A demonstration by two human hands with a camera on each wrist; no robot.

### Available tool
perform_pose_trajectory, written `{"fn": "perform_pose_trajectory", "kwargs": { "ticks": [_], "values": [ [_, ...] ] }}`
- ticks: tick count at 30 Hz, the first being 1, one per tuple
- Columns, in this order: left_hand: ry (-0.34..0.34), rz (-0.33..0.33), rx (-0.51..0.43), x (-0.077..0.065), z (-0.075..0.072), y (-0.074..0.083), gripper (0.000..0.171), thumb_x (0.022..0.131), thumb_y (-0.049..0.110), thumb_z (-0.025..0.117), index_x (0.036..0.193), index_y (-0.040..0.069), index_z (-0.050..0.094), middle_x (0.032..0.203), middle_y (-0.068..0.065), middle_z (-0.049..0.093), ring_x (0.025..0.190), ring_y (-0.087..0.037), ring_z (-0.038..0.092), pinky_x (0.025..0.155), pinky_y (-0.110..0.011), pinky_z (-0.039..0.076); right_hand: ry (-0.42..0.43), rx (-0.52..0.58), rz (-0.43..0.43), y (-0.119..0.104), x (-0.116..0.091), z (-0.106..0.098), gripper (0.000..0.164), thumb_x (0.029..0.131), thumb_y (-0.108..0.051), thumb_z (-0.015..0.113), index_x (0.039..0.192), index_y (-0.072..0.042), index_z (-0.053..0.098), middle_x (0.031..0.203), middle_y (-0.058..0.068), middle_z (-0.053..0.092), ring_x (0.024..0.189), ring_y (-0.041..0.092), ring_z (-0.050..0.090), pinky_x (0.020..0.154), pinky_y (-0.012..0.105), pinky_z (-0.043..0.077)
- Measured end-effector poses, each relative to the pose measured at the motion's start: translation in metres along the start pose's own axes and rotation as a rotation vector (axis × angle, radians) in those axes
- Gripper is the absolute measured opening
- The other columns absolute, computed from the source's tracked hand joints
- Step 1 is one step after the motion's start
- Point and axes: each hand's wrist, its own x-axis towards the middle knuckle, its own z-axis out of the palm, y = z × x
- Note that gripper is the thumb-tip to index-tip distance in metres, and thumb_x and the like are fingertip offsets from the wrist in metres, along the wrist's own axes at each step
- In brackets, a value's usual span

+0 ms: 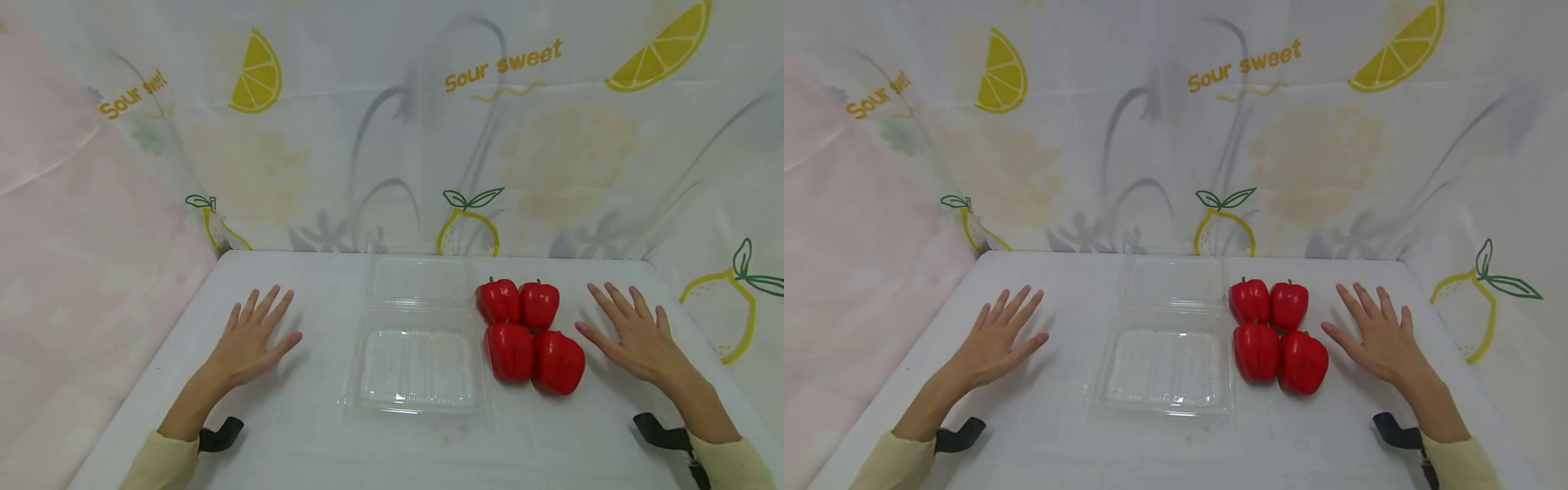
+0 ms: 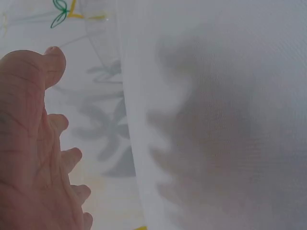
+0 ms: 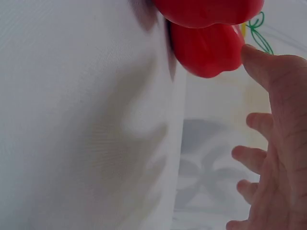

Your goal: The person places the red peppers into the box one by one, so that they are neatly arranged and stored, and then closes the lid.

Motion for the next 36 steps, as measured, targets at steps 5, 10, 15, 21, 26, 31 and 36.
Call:
{"fn": "perform_pose_trajectory", "kwargs": {
  "ticks": [5,10,15,21,26,31,36],
  "values": [
    [-0.01,0.033,-0.036,0.0,0.003,0.007,0.078,0.097,0.055,0.051,0.159,0.017,0.021,0.162,-0.016,0.016,0.147,-0.045,0.006,0.111,-0.069,0.006,0.041,0.037,-0.038,0.001,-0.002,-0.003,0.086,0.09,-0.045,0.065,0.157,-0.014,0.022,0.151,0.031,0.026,0.142,0.054,0.004,0.105,0.077,-0.002],
    [-0.012,0.079,-0.082,0.001,0.003,0.013,0.08,0.096,0.054,0.055,0.159,0.017,0.02,0.163,-0.013,0.016,0.147,-0.043,0.007,0.112,-0.067,0.011,0.09,0.077,-0.081,-0.003,-0.004,-0.009,0.082,0.088,-0.04,0.07,0.155,-0.013,0.031,0.146,0.03,0.037,0.138,0.051,0.02,0.101,0.078,0.015],
    [-0.057,0.102,-0.169,0.0,0.0,0.022,0.083,0.095,0.054,0.057,0.159,0.019,0.018,0.163,-0.01,0.017,0.147,-0.041,0.009,0.113,-0.064,0.014,0.112,0.096,-0.119,-0.008,-0.005,-0.013,0.082,0.084,-0.037,0.075,0.152,-0.013,0.037,0.14,0.026,0.045,0.125,0.046,0.035,0.088,0.077,0.032],
    [-0.122,0.122,-0.328,-0.004,-0.003,0.034,0.079,0.097,0.05,0.056,0.16,0.026,0.014,0.164,-0.002,0.014,0.149,-0.035,0.01,0.112,-0.065,0.018,0.085,0.142,-0.135,-0.012,-0.008,-0.016,0.08,0.083,-0.035,0.077,0.151,-0.014,0.04,0.139,0.023,0.048,0.122,0.046,0.039,0.085,0.075,0.036],
    [-0.171,0.152,-0.458,-0.007,-0.003,0.042,0.074,0.1,0.044,0.055,0.159,0.034,0.011,0.164,0.003,0.011,0.149,-0.027,0.01,0.111,-0.065,0.02,0.055,0.186,-0.136,-0.017,-0.011,-0.018,0.077,0.083,-0.034,0.078,0.149,-0.014,0.043,0.138,0.022,0.05,0.122,0.044,0.04,0.085,0.075,0.037],
    [-0.193,0.166,-0.514,-0.007,0.002,0.048,0.073,0.1,0.042,0.055,0.158,0.038,0.012,0.163,0.007,0.012,0.149,-0.023,0.012,0.112,-0.063,0.021,0.026,0.211,-0.124,-0.023,-0.015,-0.02,0.075,0.083,-0.035,0.078,0.148,-0.015,0.045,0.139,0.02,0.049,0.123,0.043,0.04,0.084,0.076,0.037],
    [-0.226,0.201,-0.529,-0.005,0.009,0.053,0.072,0.101,0.041,0.055,0.159,0.031,0.014,0.164,0.003,0.013,0.149,-0.028,0.012,0.111,-0.064,0.02,0.013,0.241,-0.129,-0.027,-0.018,-0.021,0.075,0.082,-0.033,0.079,0.147,-0.015,0.046,0.139,0.017,0.05,0.123,0.041,0.042,0.083,0.076,0.039]
  ]
}}
